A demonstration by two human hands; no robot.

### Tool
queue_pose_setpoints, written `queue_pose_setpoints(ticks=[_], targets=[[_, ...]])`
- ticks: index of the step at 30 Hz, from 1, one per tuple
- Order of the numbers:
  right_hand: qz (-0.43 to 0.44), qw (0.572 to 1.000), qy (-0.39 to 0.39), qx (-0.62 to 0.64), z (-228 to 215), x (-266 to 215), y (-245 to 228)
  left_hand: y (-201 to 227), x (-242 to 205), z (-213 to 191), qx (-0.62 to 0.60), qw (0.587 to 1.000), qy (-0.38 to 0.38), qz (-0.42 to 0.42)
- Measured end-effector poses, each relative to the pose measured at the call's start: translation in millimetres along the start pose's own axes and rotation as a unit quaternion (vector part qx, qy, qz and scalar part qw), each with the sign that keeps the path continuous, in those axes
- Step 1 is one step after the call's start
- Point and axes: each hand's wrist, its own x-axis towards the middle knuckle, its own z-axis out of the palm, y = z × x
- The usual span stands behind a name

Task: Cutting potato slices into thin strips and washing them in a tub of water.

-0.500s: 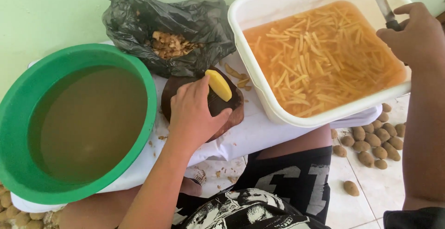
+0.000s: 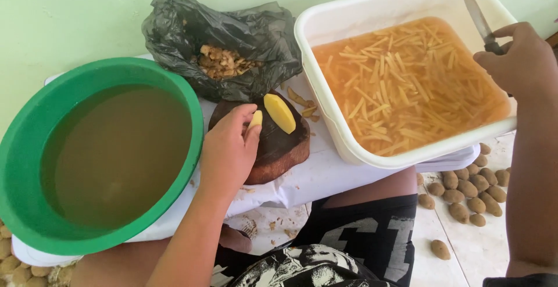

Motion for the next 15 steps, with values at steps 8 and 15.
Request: queue_pose_setpoints(ticks=[8, 15], targets=[[0.038, 0.995, -0.056, 0.067, -17, -11, -32, -17, -12, 11, 0.076, 0.996, 0.031, 0.035], [-0.067, 0.984, 0.040, 0.161, -9, -14, -20, -18, -25, 6, 0.103, 0.990, 0.007, 0.096]])
